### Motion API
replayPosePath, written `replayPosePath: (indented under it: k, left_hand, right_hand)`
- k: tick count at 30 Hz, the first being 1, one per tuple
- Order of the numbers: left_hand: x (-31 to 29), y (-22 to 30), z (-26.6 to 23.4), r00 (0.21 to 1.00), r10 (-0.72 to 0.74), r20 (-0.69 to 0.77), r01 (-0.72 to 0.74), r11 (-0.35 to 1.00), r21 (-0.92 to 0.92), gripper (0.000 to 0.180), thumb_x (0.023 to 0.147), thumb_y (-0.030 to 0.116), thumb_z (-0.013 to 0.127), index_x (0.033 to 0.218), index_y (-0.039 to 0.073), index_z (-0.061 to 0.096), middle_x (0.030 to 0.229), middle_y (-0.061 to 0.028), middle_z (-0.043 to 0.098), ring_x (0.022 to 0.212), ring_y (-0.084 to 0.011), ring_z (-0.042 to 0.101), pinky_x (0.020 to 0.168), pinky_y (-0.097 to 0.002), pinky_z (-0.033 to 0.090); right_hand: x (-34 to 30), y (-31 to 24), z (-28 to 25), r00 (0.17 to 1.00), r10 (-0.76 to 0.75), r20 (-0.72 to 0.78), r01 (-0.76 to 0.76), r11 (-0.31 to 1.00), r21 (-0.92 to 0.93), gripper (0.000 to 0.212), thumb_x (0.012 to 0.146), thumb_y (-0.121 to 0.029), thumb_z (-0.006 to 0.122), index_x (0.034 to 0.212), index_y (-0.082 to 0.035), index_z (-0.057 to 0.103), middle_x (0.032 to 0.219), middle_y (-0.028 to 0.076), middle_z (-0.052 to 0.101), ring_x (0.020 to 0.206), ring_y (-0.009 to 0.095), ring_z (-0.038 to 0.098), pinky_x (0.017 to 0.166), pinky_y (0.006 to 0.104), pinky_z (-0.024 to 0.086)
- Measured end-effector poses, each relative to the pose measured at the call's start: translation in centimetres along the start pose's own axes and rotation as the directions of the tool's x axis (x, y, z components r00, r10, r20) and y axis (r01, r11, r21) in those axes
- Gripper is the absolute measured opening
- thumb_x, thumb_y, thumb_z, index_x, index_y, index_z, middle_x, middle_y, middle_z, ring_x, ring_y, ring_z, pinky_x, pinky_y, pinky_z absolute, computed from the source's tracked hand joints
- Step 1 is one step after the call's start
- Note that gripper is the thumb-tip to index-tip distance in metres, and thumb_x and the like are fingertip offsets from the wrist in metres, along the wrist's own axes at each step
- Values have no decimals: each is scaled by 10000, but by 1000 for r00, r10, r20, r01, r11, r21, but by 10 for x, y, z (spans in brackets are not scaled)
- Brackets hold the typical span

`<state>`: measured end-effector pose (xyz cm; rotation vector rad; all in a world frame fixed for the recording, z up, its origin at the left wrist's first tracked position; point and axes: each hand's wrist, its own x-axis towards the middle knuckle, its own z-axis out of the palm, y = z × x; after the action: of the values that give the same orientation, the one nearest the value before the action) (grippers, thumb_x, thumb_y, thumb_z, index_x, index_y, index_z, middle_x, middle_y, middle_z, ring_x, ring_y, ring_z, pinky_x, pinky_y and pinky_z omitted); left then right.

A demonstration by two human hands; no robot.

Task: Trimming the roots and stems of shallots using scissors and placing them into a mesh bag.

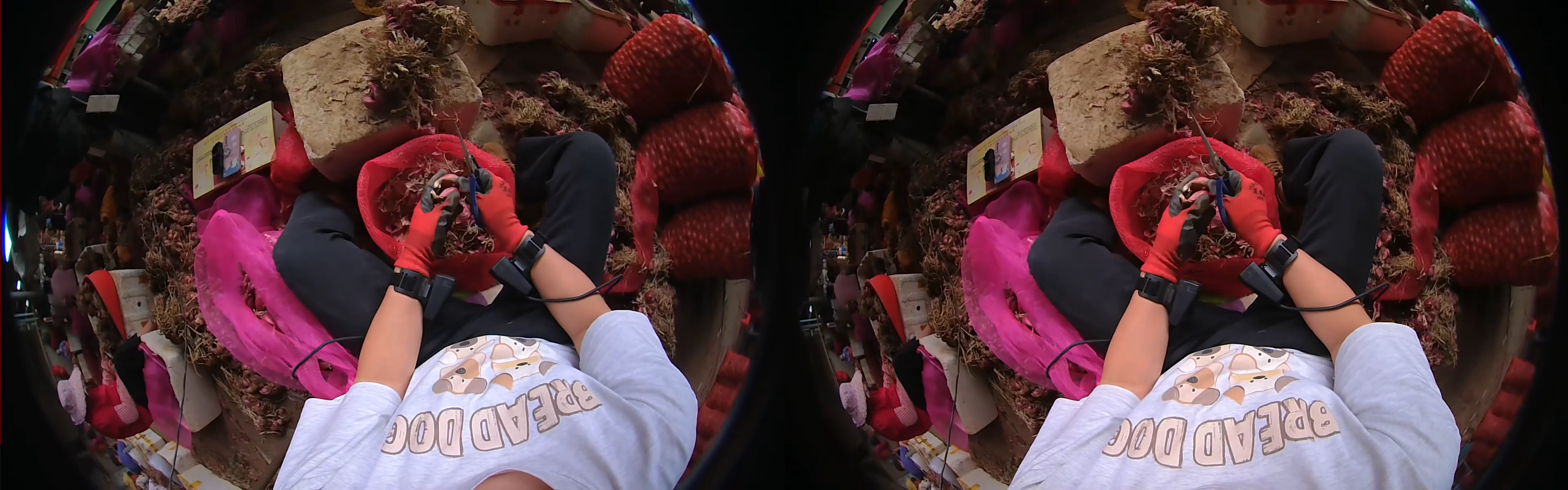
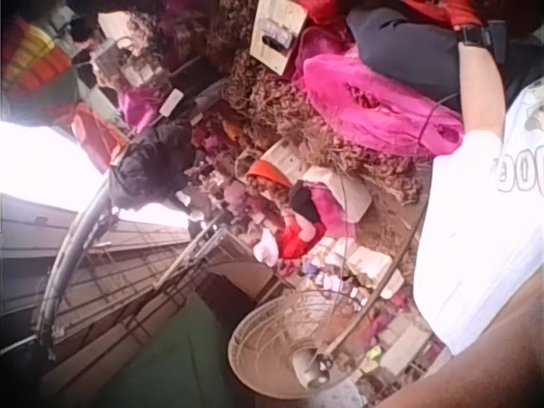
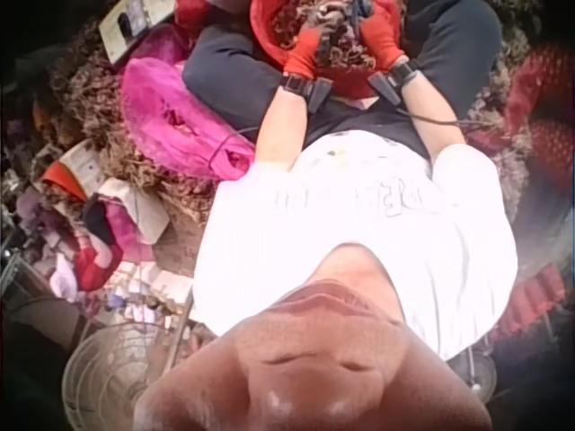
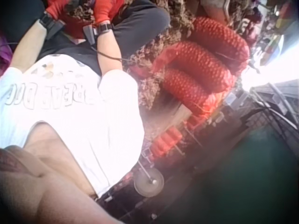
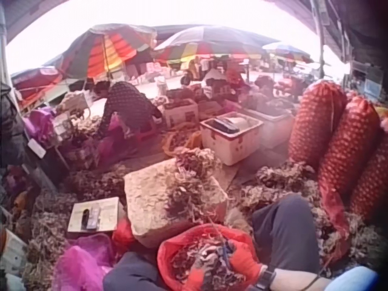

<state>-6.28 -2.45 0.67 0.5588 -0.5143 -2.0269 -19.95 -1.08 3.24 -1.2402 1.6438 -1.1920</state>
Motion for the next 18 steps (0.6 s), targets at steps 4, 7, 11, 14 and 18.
replayPosePath:
  k: [4, 7, 11, 14, 18]
  left_hand:
    - [3, -5, -23, 979, 21, -201, 42, 952, 304, 180, 884, 67, 535, 1064, 77, 551, 862, -6, 601, 710, -87, 576, 604, -208, 467]
    - [13, -8, -51, 977, 100, -186, -22, 924, 383, 169, 883, 74, 540, 1051, 73, 556, 846, -17, 608, 673, -88, 576, 576, -207, 464]
    - [10, -8, -37, 971, 181, -152, -99, 894, 436, 136, 884, 102, 541, 1016, 70, 557, 843, -21, 605, 683, -106, 587, 596, -233, 483]
    - [8, 3, -41, 991, 26, -129, 7, 967, 254, 139, 896, 118, 519, 1024, 67, 542, 896, -37, 596, 738, -124, 603, 657, -254, 512]
    - [2, 9, -22, 997, 26, -67, -4, 949, 315, 191, 910, 154, 497, 1076, 62, 518, 972, -60, 583, 809, -148, 613, 704, -269, 529]
  right_hand:
    - [4, 10, 0, 988, -77, 132, 99, 981, -166, 214, 767, -156, 654, 932, -23, 625, 793, 149, 647, 705, 219, 627, 664, 333, 474]
    - [-3, -9, 1, 953, -181, 245, 217, 968, -128, 213, 782, -158, 645, 938, -14, 624, 780, 134, 644, 680, 196, 623, 637, 335, 472]
    - [-2, 7, -6, 946, 68, 316, -96, 993, 73, 212, 820, -180, 625, 940, -6, 633, 770, 82, 638, 605, 141, 604, 547, 279, 463]
    - [0, 6, -12, 906, 201, 372, -363, 821, 440, 225, 841, -198, 624, 962, -9, 640, 779, 43, 623, 570, 101, 583, 499, 224, 448]
    - [5, 17, -18, 905, 267, 331, -419, 695, 585, 245, 843, -202, 638, 1001, -15, 640, 790, 30, 620, 576, 70, 575, 489, 202, 447]
